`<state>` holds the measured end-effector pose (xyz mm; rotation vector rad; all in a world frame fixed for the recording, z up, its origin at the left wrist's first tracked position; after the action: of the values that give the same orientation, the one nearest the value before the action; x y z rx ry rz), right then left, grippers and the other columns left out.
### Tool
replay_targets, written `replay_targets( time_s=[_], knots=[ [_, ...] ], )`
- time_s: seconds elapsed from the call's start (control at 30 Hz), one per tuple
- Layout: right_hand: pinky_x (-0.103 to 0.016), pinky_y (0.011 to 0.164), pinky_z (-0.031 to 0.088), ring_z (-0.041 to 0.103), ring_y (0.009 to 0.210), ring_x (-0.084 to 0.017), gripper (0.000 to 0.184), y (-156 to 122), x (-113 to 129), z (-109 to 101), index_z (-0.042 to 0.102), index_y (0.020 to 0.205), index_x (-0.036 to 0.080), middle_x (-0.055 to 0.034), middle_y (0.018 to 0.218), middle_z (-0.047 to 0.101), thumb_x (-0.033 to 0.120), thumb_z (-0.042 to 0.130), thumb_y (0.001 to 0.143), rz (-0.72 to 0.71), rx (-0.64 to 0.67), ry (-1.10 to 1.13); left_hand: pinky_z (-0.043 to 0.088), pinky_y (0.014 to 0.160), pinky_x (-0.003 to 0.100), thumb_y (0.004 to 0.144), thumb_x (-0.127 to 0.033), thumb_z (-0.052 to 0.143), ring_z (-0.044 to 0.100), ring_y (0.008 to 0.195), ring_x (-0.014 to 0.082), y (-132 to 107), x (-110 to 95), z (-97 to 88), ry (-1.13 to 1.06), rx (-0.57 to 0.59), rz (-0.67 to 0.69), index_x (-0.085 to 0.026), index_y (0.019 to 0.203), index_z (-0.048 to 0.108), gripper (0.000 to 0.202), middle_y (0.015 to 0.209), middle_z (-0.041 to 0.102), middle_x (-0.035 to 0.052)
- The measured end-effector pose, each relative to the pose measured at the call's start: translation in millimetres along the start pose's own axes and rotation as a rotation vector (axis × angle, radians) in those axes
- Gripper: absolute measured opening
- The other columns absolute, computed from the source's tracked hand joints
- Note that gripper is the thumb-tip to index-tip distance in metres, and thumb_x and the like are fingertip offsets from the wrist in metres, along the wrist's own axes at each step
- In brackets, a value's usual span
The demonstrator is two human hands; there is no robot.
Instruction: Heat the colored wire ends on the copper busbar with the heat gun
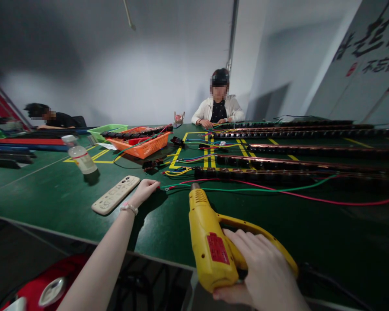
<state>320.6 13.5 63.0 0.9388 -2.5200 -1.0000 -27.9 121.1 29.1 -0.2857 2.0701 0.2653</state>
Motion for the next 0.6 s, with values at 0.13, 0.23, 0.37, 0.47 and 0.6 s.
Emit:
replay_targets(
  time_s=[0.13, 0.23, 0.37, 0.47, 0.6],
  knots=[
    [-0.022, 0.075, 0.045, 0.061, 0.085, -0.008, 0.092, -9.8, -17.0, -7.7, 0.065, 0.106, 0.021, 0.0052, 0.101, 0.064, 0.091, 0.048, 0.047, -0.102, 0.018, -0.117, 0.015, 0.05, 0.019, 0.067, -0.046, 0.055, 0.027, 0.049, 0.0032, 4.4, 4.5, -2.4, -0.016, 0.002, -0.002, -0.012, 0.053, 0.042, 0.039, 0.046, 0.034, -0.0025],
    [-0.023, 0.078, 0.044, 0.06, 0.088, -0.009, 0.092, -16.9, -25.6, -11.1, 0.064, 0.107, 0.019, 0.0035, 0.104, 0.063, 0.091, 0.043, 0.053, -0.126, 0.009, -0.208, 0.018, 0.05, 0.019, 0.067, -0.054, 0.053, 0.028, 0.049, 0.0034, 9.1, 9.5, -4.9, -0.029, -0.016, -0.008, -0.013, 0.055, 0.041, 0.044, 0.049, 0.036, -0.0022],
    [-0.024, 0.077, 0.041, 0.059, 0.085, -0.009, 0.09, -23.2, -25.6, -12.7, 0.065, 0.103, 0.017, 0.0013, 0.099, 0.064, 0.09, 0.04, 0.057, -0.165, -0.02, -0.261, 0.023, 0.051, 0.018, 0.062, -0.06, 0.054, 0.032, 0.05, 0.0038, 12.8, 15.4, -7.4, -0.084, -0.064, -0.064, -0.013, 0.061, 0.044, 0.048, 0.053, 0.039, -0.0022],
    [-0.026, 0.083, 0.039, 0.057, 0.091, -0.012, 0.092, -25.0, -29.1, -9.3, 0.064, 0.106, 0.017, -0.0005, 0.106, 0.062, 0.09, 0.039, 0.056, -0.08, 0.018, -0.266, 0.024, 0.051, 0.018, 0.06, -0.062, 0.056, 0.032, 0.049, 0.0036, 11.8, 14.6, -8.1, -0.095, -0.089, -0.08, -0.012, 0.061, 0.044, 0.05, 0.053, 0.04, -0.0025],
    [-0.024, 0.078, 0.038, 0.056, 0.085, -0.009, 0.085, -22.1, -20.9, -11.0, 0.065, 0.1, 0.016, -0.0011, 0.098, 0.063, 0.087, 0.04, 0.06, -0.154, -0.01, -0.282, 0.023, 0.051, 0.018, 0.062, -0.064, 0.054, 0.032, 0.049, 0.0033, 9.0, 8.8, -6.6, -0.054, -0.072, -0.048, -0.013, 0.058, 0.041, 0.053, 0.053, 0.039, -0.0022]
  ],
)
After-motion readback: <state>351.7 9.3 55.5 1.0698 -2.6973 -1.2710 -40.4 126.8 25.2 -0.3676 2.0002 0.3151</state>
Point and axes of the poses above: each hand's wrist, its own y-axis towards the middle knuckle, its own z-axis out of the palm, x = y × z, the point moved 6 cm from there along y, towards the middle knuckle
